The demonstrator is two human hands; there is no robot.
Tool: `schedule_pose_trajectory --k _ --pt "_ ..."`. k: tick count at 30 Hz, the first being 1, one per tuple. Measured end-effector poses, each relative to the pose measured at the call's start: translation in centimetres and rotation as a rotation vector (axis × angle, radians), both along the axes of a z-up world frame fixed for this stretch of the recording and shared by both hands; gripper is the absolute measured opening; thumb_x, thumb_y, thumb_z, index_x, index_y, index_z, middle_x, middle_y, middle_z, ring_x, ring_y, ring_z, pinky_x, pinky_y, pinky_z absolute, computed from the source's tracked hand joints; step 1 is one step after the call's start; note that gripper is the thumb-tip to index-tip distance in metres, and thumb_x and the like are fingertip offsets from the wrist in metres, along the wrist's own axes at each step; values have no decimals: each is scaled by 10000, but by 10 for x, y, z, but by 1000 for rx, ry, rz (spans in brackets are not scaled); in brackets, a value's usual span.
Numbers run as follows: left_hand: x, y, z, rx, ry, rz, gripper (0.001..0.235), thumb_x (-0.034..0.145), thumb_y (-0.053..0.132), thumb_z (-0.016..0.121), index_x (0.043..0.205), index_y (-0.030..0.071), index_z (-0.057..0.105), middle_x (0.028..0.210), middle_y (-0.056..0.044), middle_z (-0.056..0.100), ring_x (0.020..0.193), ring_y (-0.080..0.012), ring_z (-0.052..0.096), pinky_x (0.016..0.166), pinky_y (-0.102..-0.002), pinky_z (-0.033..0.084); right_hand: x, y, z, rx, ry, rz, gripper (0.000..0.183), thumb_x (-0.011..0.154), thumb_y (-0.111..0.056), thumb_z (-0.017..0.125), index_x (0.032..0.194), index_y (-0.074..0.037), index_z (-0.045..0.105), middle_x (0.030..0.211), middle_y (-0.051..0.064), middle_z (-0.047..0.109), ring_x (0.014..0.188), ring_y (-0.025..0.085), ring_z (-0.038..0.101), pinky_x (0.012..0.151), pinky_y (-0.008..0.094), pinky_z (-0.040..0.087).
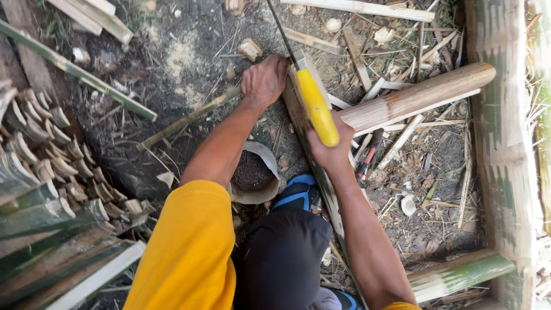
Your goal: The person is assembling a bamboo structure by hammering nails into bamboo poles. They use a hand saw to cut bamboo strips to size and a hammer to secure them to the frame. The person works on the ground, surrounded by bamboo debris and tools.
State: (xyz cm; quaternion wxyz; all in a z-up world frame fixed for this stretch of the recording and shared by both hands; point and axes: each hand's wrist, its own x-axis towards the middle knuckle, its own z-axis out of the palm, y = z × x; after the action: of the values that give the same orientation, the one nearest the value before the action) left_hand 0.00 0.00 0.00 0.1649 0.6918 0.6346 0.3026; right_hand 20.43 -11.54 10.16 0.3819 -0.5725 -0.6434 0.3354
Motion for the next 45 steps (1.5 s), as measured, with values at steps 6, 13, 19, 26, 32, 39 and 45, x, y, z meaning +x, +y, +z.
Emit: schedule_pose_trajectory --k 6,13,19,26,32,39,45 --pt "-5 -2 3 -183 13 -60 304 1065 283 519 1317 144 616 1109 -162 742 833 -379 736 734 -539 601 103 -18 0 138 -560 -65 131 829 -194 767 833 -103 673 701 73 652 563 238 647 541 385 524" --pt "-72 -58 32 -264 124 -230 527 998 161 651 1499 213 499 1347 -135 582 1163 -391 617 918 -488 526 197 42 -2 293 -1124 151 136 977 -183 662 1100 -129 682 1062 107 656 1056 314 630 989 531 393" --pt "-71 -93 67 -125 108 -414 455 993 62 631 1432 183 630 1285 -159 583 1123 -353 578 924 -470 522 213 -8 -35 22 -944 -382 339 986 -191 621 1311 -95 595 1260 204 623 1098 401 630 914 542 457" --pt "3 -100 105 -71 248 -787 508 941 33 621 1404 239 658 1278 -39 614 1144 -281 565 981 -443 479 158 -73 -109 -644 -332 -482 507 807 -390 782 1151 -36 671 951 207 733 887 377 733 800 470 565" --pt "77 -121 116 -24 382 -1143 683 816 -60 567 1411 269 637 1297 -24 613 1246 -266 523 1068 -438 417 218 -135 -69 -788 -428 -482 287 936 -275 704 1088 -33 728 950 226 747 833 342 705 740 442 538" --pt "173 -185 79 -183 354 -1412 527 920 62 603 1387 305 632 1285 -15 601 1268 -253 519 1074 -432 412 209 -290 -21 -644 237 -806 273 894 -94 712 1161 -79 658 739 -1 623 572 103 537 503 308 438" --pt "174 -193 77 36 361 -1393 636 865 39 614 1451 286 598 1349 -5 591 1261 -253 513 1112 -425 397 157 -326 -63 -300 139 -793 359 865 -136 854 1136 -16 652 908 7 686 791 82 602 708 264 512"
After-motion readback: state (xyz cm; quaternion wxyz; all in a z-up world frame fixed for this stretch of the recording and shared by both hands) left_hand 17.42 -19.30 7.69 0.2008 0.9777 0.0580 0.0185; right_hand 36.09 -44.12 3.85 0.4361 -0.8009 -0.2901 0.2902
